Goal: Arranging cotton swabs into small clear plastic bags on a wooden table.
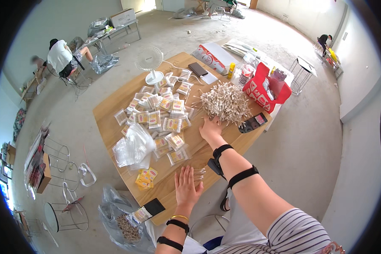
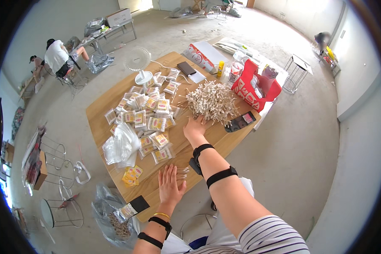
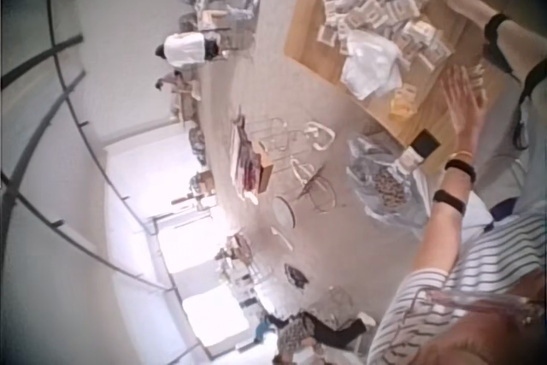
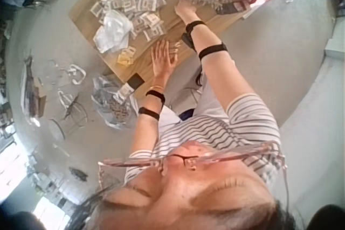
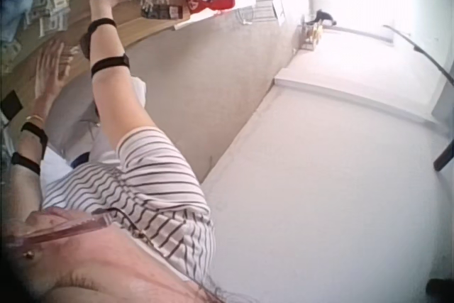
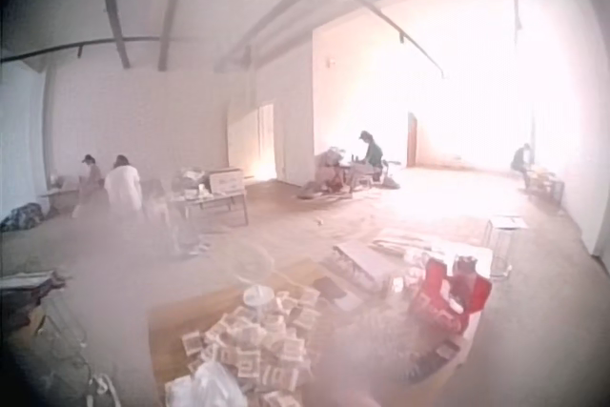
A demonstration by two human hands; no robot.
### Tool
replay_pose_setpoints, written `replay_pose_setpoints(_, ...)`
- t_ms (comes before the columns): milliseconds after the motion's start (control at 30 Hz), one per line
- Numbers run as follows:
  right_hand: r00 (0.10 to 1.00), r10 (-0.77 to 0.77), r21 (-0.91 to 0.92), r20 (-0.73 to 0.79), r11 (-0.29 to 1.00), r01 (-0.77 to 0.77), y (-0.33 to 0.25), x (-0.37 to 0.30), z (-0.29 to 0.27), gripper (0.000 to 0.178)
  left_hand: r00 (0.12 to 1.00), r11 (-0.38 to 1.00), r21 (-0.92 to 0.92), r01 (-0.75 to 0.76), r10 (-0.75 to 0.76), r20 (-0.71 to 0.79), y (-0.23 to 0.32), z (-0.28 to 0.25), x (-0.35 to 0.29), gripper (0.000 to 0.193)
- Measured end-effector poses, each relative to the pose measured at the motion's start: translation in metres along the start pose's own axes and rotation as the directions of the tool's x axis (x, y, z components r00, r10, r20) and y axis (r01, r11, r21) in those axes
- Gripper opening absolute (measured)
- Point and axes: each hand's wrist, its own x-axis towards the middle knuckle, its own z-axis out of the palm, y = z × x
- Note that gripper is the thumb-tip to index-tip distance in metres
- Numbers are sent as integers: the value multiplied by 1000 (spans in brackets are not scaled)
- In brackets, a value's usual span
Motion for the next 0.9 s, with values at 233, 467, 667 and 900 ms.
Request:
replay_pose_setpoints(233, 984, -143, 195, -108, 967, 162, 25, -33, 8, 61, 1000, 1000, 11, 10, -10, -18, 1, -5, -1, 72)
replay_pose_setpoints(467, 868, -424, 382, -257, 780, 495, 76, -116, 10, 36, 1000, 1000, 27, -1, 2, -26, -2, -5, -5, 73)
replay_pose_setpoints(667, 906, -353, 623, -233, 662, 418, 97, -124, 9, 47, 1000, 996, 85, -5, 6, -13, -2, 0, -1, 73)
replay_pose_setpoints(900, 834, -517, 400, -192, 734, 548, 61, -112, -17, 75, 1000, 998, 58, 6, -5, -5, -1, -2, -2, 73)
